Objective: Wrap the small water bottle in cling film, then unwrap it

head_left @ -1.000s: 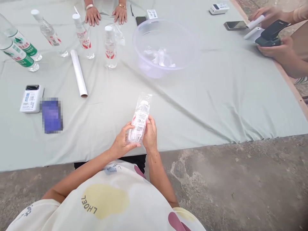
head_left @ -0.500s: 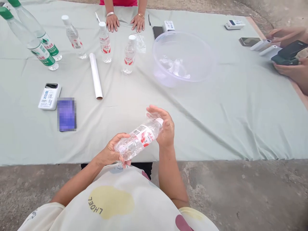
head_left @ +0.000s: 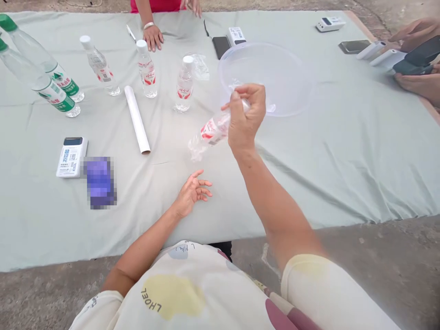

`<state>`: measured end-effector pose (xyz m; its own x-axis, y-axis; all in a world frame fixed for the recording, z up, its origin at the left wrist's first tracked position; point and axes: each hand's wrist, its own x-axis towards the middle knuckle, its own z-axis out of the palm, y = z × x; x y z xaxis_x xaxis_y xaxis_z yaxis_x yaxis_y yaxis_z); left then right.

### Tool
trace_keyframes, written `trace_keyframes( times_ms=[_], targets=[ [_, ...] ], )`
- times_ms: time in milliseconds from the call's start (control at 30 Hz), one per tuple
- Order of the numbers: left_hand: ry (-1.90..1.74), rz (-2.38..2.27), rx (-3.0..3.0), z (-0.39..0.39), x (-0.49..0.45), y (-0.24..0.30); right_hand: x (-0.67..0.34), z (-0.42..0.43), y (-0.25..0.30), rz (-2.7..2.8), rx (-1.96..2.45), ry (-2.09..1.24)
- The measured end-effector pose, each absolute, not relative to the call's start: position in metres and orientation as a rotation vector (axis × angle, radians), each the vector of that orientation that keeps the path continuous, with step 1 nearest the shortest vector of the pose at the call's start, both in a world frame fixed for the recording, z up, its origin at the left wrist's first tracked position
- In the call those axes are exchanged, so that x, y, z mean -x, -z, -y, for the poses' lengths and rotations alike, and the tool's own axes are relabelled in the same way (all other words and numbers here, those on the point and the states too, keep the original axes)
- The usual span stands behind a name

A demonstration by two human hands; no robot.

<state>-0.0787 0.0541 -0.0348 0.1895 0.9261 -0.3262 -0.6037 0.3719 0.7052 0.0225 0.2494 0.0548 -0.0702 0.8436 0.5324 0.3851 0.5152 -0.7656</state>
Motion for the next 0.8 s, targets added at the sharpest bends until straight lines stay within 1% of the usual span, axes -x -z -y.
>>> trace_keyframes(
  times_ms=[100,200,300,400,467,567,633,700,767,800],
  targets=[
    [-1.042,-0.718,-0.457,-0.058,0.084,0.052,-0.005,-0.316,-0.060,1.805,1.080,-0.257],
    [-1.014,-0.609,-0.385,-0.059,0.091,0.060,0.016,-0.367,-0.054,1.764,1.104,-0.179],
    [-1.009,-0.584,-0.341,-0.061,0.094,0.061,0.034,-0.400,-0.043,1.749,1.114,-0.321],
    [-0.998,-0.578,-0.341,-0.062,0.094,0.062,0.043,-0.414,-0.037,1.783,1.085,-0.518],
    [-0.991,-0.574,-0.335,-0.063,0.094,0.063,0.044,-0.413,-0.041,1.815,1.050,-0.598],
    [-0.978,-0.565,-0.334,-0.063,0.093,0.064,0.034,-0.408,-0.062,1.822,1.102,-0.664],
    [-0.976,-0.561,-0.336,-0.064,0.094,0.065,0.018,-0.414,-0.081,1.819,1.134,-0.597],
    [-0.974,-0.564,-0.337,-0.066,0.093,0.065,-0.007,-0.430,-0.094,1.819,1.201,-0.423],
    [-0.968,-0.569,-0.340,-0.067,0.093,0.064,-0.037,-0.450,-0.096,1.786,1.378,-0.269],
    [-0.964,-0.572,-0.340,-0.067,0.092,0.063,-0.052,-0.459,-0.093,1.772,1.422,-0.257]
  ],
)
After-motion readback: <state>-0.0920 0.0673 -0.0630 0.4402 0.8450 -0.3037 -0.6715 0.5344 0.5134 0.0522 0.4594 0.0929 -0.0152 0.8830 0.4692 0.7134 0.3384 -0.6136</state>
